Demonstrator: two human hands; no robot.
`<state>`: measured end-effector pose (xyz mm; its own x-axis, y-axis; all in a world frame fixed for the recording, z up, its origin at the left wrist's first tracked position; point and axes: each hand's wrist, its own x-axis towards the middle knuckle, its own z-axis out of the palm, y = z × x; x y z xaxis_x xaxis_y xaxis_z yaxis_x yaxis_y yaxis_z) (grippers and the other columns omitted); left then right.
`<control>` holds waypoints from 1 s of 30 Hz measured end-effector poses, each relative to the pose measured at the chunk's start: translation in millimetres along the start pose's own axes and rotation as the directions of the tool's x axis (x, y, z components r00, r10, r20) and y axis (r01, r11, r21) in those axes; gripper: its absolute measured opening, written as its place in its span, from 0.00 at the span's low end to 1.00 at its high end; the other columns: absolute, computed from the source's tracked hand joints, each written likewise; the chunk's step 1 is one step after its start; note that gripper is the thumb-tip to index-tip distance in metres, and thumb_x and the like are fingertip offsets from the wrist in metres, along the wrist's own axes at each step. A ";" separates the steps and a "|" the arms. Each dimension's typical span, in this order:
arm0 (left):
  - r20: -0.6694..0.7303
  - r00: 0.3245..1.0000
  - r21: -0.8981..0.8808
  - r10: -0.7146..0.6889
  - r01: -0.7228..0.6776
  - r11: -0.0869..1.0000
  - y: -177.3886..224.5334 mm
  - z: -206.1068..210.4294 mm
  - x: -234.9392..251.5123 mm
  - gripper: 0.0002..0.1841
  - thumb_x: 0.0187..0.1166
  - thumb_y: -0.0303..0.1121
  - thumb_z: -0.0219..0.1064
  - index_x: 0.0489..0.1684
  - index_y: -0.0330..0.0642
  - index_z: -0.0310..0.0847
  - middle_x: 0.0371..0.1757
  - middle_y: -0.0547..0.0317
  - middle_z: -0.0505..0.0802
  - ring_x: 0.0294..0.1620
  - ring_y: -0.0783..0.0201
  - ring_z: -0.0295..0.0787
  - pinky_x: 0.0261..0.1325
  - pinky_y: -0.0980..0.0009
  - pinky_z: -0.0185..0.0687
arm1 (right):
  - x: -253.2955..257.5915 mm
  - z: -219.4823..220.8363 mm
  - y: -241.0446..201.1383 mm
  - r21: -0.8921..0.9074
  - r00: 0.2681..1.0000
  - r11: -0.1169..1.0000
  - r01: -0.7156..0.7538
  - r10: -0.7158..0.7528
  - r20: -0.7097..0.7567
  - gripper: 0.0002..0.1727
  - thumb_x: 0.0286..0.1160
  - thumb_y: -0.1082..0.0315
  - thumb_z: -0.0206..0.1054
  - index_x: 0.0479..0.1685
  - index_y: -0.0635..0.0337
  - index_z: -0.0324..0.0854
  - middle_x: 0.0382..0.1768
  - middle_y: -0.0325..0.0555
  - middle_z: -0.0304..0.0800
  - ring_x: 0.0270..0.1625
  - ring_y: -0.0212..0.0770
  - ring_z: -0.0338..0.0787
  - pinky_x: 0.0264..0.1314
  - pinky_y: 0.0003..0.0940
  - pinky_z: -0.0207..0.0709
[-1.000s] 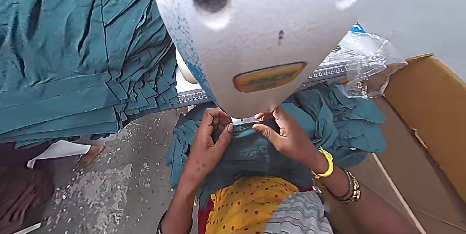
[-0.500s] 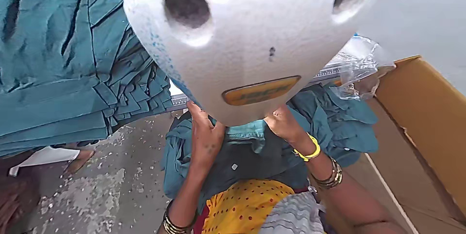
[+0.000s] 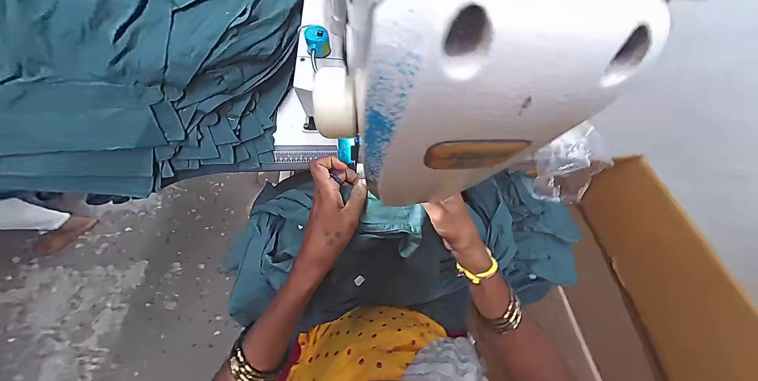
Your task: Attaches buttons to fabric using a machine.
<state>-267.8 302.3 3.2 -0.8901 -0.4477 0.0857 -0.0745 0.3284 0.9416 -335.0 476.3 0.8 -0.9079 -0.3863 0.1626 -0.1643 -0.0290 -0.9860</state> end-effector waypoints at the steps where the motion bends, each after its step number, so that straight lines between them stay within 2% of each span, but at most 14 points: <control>1: -0.004 1.000 0.001 0.000 0.000 1.000 1.0 0.1 0.3 0.27 0.77 0.36 0.66 0.69 0.31 0.62 0.44 0.58 0.85 0.48 0.72 0.83 0.56 0.68 0.80 | 1.3 0.5 0.4 0.009 1.000 1.000 0.025 -0.025 -0.007 0.14 0.75 0.77 0.63 0.57 0.67 0.68 0.43 0.32 0.84 0.48 0.16 0.85 0.60 0.18 0.81; 4: -0.005 1.000 -0.006 0.003 -0.003 1.000 -0.6 0.6 -0.3 0.27 0.78 0.40 0.66 0.69 0.33 0.64 0.46 0.55 0.86 0.52 0.65 0.84 0.59 0.60 0.79 | 0.9 2.1 1.8 0.044 0.999 0.998 0.039 -0.038 -0.027 0.17 0.73 0.80 0.63 0.60 0.71 0.67 0.49 0.35 0.84 0.52 0.17 0.86 0.63 0.18 0.81; 9: -0.013 1.000 -0.012 0.007 -0.008 1.000 -2.2 2.2 -2.1 0.27 0.78 0.40 0.66 0.68 0.33 0.65 0.47 0.54 0.87 0.54 0.63 0.84 0.60 0.59 0.78 | -1.6 3.1 0.7 0.074 0.999 0.997 0.030 -0.027 -0.040 0.18 0.73 0.82 0.63 0.60 0.68 0.67 0.49 0.32 0.85 0.54 0.17 0.86 0.64 0.18 0.81; 11: -0.009 1.000 -0.004 0.024 -0.024 1.000 -3.9 0.7 -0.8 0.26 0.78 0.40 0.66 0.67 0.31 0.65 0.45 0.56 0.87 0.50 0.68 0.83 0.57 0.64 0.79 | -1.7 5.9 1.0 0.085 0.998 0.995 0.042 -0.038 -0.056 0.16 0.73 0.82 0.63 0.57 0.65 0.68 0.46 0.29 0.86 0.51 0.16 0.87 0.62 0.17 0.82; 15: 0.010 0.998 -0.052 0.070 -0.069 0.996 -4.7 0.5 3.3 0.25 0.78 0.37 0.66 0.65 0.28 0.65 0.42 0.61 0.85 0.45 0.79 0.82 0.52 0.78 0.79 | -1.4 6.0 2.8 0.095 0.997 0.994 0.048 -0.042 -0.071 0.16 0.74 0.81 0.63 0.57 0.66 0.66 0.46 0.30 0.83 0.50 0.15 0.85 0.60 0.15 0.81; 18: 0.023 0.997 -0.074 0.067 -0.065 0.995 -8.9 0.3 5.8 0.23 0.78 0.37 0.65 0.64 0.29 0.68 0.42 0.62 0.85 0.45 0.81 0.82 0.52 0.80 0.79 | 0.6 7.2 0.7 0.100 0.997 0.995 0.024 -0.018 -0.069 0.14 0.74 0.81 0.62 0.55 0.64 0.66 0.44 0.29 0.83 0.47 0.15 0.85 0.58 0.16 0.81; 20: 0.015 0.995 -0.029 0.100 -0.100 0.995 -15.8 0.9 0.4 0.22 0.83 0.41 0.61 0.64 0.29 0.72 0.41 0.60 0.87 0.43 0.77 0.83 0.50 0.76 0.80 | 0.6 4.2 1.8 0.086 0.999 0.996 0.016 -0.012 -0.045 0.13 0.75 0.79 0.62 0.54 0.63 0.67 0.41 0.29 0.85 0.45 0.16 0.86 0.56 0.17 0.82; 23: 0.066 0.950 0.085 0.306 -0.311 0.947 -18.4 -6.9 -48.0 0.19 0.89 0.43 0.56 0.49 0.31 0.80 0.36 0.51 0.90 0.35 0.67 0.87 0.40 0.69 0.84 | -15.2 -16.1 -0.9 0.003 0.985 1.000 0.026 -0.026 0.168 0.14 0.79 0.70 0.62 0.58 0.65 0.68 0.40 0.28 0.82 0.43 0.17 0.82 0.52 0.19 0.79; 25: 0.297 0.830 0.097 0.472 -0.518 0.850 -29.2 -17.2 -90.7 0.22 0.90 0.50 0.54 0.37 0.42 0.83 0.26 0.55 0.88 0.28 0.63 0.87 0.35 0.66 0.84 | -36.4 -35.4 -2.8 -0.043 0.904 0.999 0.023 -0.002 0.428 0.11 0.83 0.62 0.65 0.55 0.56 0.72 0.32 0.21 0.80 0.33 0.12 0.78 0.39 0.14 0.74; 26: 0.438 0.752 0.072 0.493 -0.576 0.814 -39.0 -18.6 -103.2 0.24 0.90 0.54 0.53 0.34 0.45 0.84 0.22 0.57 0.87 0.26 0.60 0.86 0.33 0.63 0.82 | -43.9 -45.3 -0.3 -0.100 0.818 0.995 0.004 0.054 0.572 0.11 0.85 0.62 0.64 0.56 0.57 0.72 0.28 0.24 0.80 0.29 0.15 0.77 0.36 0.15 0.73; 27: 0.549 0.703 0.075 0.453 -0.581 0.810 -49.9 -17.2 -109.5 0.24 0.89 0.55 0.53 0.35 0.45 0.85 0.22 0.56 0.87 0.26 0.56 0.88 0.32 0.58 0.83 | -48.0 -53.0 5.2 -0.214 0.728 0.977 0.008 0.141 0.671 0.14 0.85 0.63 0.63 0.60 0.62 0.73 0.25 0.32 0.81 0.25 0.21 0.77 0.32 0.21 0.74; 28: 0.603 0.700 0.108 0.383 -0.547 0.830 -59.6 -14.4 -111.5 0.23 0.87 0.52 0.56 0.40 0.42 0.89 0.29 0.52 0.92 0.33 0.52 0.93 0.37 0.51 0.89 | -50.2 -57.6 11.2 -0.373 0.652 0.927 0.033 0.263 0.711 0.17 0.85 0.63 0.63 0.65 0.64 0.75 0.27 0.40 0.85 0.26 0.32 0.81 0.33 0.32 0.77; 29: 0.585 0.739 0.146 0.335 -0.502 0.852 -65.5 -9.7 -109.2 0.21 0.88 0.49 0.57 0.48 0.41 0.91 0.39 0.51 0.95 0.43 0.51 0.95 0.46 0.50 0.91 | -49.9 -58.4 14.7 -0.528 0.621 0.848 0.051 0.387 0.682 0.20 0.85 0.61 0.63 0.68 0.64 0.78 0.32 0.48 0.90 0.32 0.45 0.88 0.40 0.48 0.81; 30: 0.509 0.801 0.159 0.315 -0.447 0.880 -65.6 -3.1 -102.7 0.20 0.90 0.45 0.55 0.55 0.40 0.89 0.49 0.51 0.95 0.51 0.53 0.94 0.55 0.52 0.90 | -47.8 -56.9 16.9 -0.637 0.651 0.769 0.055 0.457 0.607 0.21 0.85 0.58 0.64 0.69 0.61 0.81 0.39 0.52 0.94 0.40 0.52 0.93 0.49 0.60 0.83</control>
<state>-170.1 324.2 -66.3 -0.9654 0.1683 0.1991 0.2606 0.6213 0.7389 -316.4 546.7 -21.5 -0.4319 -0.8239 -0.3669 -0.4219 0.5442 -0.7252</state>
